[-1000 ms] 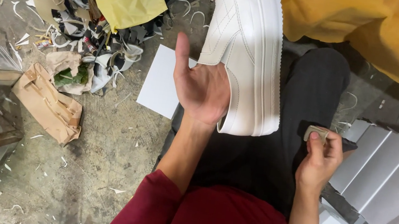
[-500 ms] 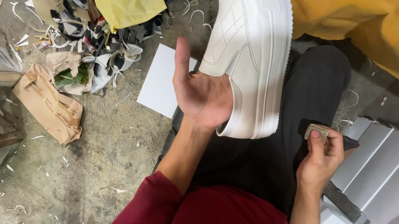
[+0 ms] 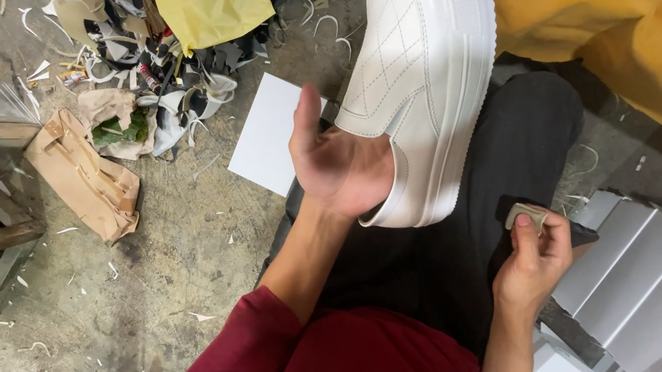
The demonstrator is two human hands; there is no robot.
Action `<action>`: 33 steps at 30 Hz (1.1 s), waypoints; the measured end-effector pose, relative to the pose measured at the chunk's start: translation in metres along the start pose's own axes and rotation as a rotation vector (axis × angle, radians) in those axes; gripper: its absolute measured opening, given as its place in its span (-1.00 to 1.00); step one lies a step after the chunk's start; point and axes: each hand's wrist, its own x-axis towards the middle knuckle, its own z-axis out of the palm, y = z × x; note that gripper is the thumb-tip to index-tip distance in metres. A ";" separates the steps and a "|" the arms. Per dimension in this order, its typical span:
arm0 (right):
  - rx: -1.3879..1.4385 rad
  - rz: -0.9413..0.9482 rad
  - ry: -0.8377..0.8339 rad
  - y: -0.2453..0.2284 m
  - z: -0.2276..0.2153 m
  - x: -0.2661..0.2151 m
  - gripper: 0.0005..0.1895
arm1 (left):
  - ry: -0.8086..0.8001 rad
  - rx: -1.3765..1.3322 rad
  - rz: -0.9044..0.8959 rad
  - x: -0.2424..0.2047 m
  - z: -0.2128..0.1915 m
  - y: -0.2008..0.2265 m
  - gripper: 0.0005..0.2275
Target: Cleaning or polishing a white slip-on shoe using a small cleaning block.
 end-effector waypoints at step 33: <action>0.041 -0.023 -0.010 -0.001 0.001 -0.001 -0.90 | -0.158 0.390 -0.034 -0.020 -0.050 -0.008 -0.23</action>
